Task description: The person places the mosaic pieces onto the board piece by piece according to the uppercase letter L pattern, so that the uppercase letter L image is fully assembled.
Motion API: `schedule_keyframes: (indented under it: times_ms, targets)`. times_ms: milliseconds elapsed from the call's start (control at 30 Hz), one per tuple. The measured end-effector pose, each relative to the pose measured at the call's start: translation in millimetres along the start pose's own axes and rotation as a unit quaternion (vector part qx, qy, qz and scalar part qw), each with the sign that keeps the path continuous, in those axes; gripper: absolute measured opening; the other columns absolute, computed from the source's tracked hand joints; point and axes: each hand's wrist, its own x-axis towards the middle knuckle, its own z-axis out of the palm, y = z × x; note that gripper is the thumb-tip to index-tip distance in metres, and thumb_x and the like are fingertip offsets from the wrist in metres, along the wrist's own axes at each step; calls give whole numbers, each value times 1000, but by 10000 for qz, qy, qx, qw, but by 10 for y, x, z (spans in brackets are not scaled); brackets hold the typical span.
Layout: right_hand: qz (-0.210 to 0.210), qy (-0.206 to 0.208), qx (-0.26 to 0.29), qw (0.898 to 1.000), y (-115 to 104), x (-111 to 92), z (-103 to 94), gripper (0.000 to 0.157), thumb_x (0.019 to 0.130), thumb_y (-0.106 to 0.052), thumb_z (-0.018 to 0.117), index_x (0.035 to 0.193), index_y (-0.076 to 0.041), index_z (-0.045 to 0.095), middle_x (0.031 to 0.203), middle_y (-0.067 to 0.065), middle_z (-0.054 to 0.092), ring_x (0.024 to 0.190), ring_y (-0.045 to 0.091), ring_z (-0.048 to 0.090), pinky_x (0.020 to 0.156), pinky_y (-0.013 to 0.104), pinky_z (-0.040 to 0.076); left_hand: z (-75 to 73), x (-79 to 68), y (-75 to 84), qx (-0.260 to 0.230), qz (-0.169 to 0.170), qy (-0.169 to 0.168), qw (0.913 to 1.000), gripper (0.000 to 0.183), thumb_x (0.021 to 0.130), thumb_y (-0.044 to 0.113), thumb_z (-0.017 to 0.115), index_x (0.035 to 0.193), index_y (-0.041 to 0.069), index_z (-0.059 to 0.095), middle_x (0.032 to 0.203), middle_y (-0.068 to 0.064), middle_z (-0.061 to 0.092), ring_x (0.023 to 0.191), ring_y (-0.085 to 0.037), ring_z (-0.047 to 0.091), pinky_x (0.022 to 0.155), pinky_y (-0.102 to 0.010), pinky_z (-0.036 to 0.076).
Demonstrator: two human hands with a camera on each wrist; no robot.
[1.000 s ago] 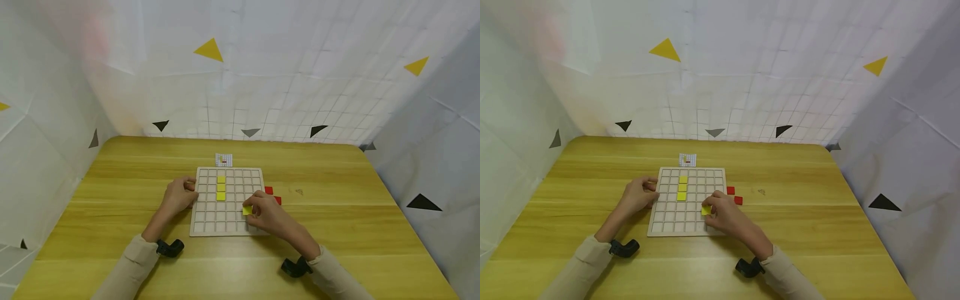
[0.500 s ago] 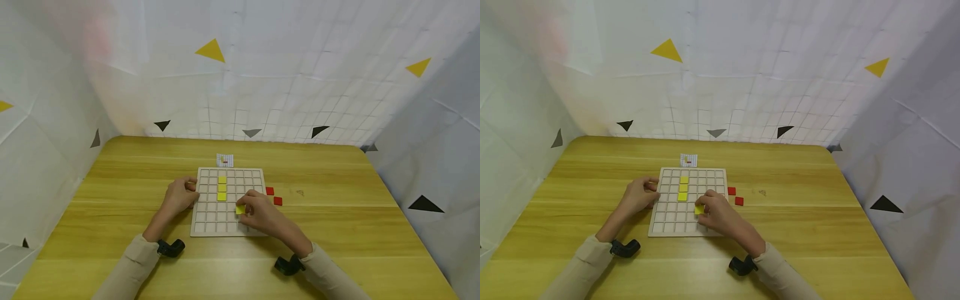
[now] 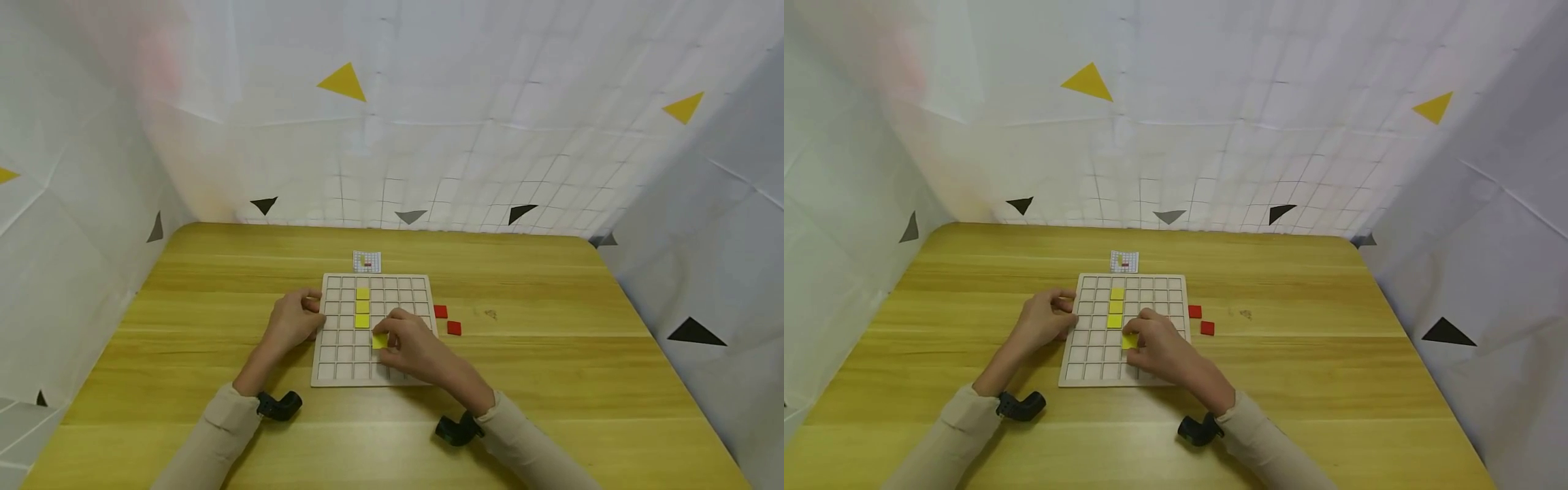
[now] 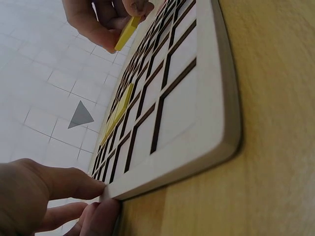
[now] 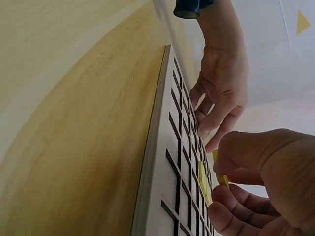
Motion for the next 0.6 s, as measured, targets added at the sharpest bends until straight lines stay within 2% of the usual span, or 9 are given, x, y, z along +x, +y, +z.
schedule_keyframes:
  times_ms: [233, 600]
  targets:
    - [-63, 39, 33, 10000, -4, 58, 40, 27, 78, -3, 75, 105, -4, 73, 93, 1, 59, 76, 17, 58, 63, 21, 49, -3, -7, 11, -1, 23, 12, 10000, 48, 84, 4, 71, 131, 4, 61, 104, -15, 64, 71, -21, 63, 54, -31, 57]
    - [283, -125, -89, 9995, -28, 149, 127, 26, 79, -3, 75, 105, -5, 74, 94, 0, 59, 78, 17, 56, 64, 21, 48, 8, 8, -7, -23, 54, 8, 10000, 48, 83, 3, 71, 131, 4, 61, 104, -16, 64, 70, -21, 64, 54, -31, 57]
